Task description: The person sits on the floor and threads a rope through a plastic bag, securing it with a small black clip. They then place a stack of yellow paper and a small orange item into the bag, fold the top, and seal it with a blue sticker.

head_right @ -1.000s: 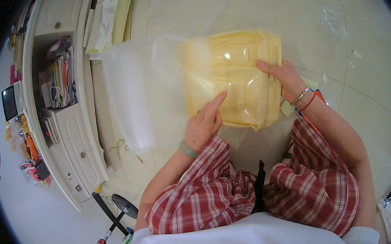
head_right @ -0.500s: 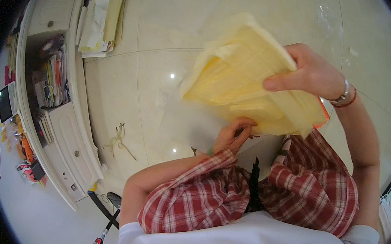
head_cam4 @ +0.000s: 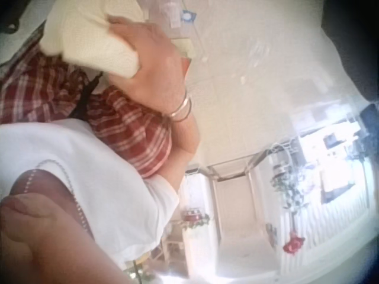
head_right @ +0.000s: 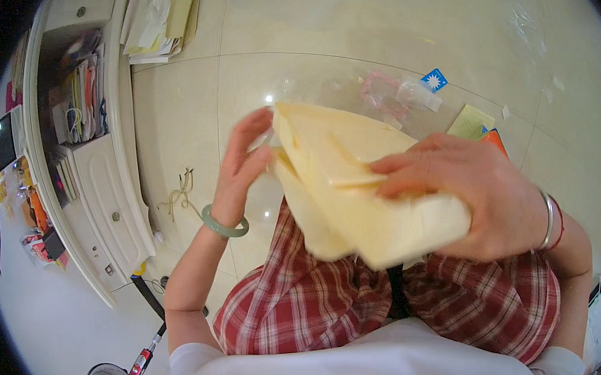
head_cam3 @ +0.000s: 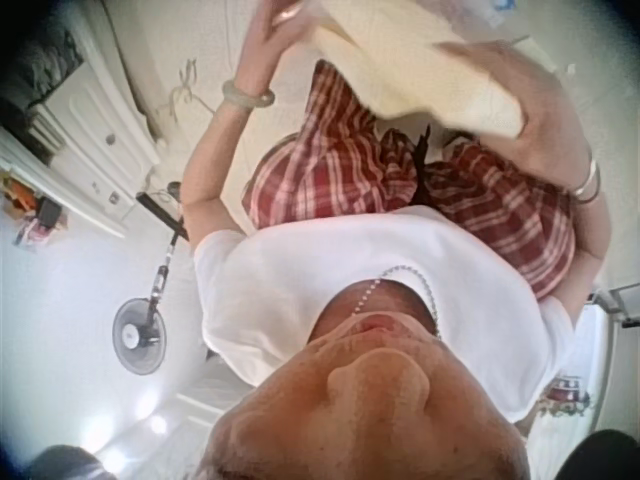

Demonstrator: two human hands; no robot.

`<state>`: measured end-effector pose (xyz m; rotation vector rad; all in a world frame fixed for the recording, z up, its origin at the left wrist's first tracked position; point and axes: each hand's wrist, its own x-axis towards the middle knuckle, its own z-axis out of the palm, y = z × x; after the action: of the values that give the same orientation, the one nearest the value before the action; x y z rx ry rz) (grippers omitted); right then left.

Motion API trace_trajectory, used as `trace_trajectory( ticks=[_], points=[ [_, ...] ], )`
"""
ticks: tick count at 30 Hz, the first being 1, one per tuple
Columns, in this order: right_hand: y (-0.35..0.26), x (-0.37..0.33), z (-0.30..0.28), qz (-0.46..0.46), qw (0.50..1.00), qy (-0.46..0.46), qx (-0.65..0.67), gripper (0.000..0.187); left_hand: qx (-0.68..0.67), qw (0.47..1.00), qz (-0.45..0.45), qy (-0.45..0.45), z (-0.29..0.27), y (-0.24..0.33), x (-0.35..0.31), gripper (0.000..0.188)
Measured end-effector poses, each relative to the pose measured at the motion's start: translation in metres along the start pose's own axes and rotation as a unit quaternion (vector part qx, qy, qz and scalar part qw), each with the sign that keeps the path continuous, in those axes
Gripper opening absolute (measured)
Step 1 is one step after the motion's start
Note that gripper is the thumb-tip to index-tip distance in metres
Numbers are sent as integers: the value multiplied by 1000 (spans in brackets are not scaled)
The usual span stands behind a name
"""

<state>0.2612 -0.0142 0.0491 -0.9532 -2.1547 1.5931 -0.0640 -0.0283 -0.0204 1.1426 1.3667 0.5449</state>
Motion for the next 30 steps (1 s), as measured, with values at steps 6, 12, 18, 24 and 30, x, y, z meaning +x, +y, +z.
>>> trace_trajectory(
  ticks=[6, 12, 18, 24, 30],
  points=[
    [-19, 6, -3, -43, 994, -101, -9, 51, 94, 985, 9, -148, -18, 9, 8, 53],
    [-31, 8, -9, -53, 989, -139, 23, 53, 278, 951, 65, -123, -24, 14, 11, 33],
    [-43, 19, -1, -96, 988, -117, -15, 45, 435, 878, 72, -185, -22, 28, 22, 18],
    [-53, 25, 14, -118, 985, -123, -40, 48, 581, 746, 143, -291, 28, 17, 63, 17],
    [-41, 23, 12, -76, 991, -107, -19, 41, 551, 759, 164, -307, 45, 15, 75, 16]
  ],
)
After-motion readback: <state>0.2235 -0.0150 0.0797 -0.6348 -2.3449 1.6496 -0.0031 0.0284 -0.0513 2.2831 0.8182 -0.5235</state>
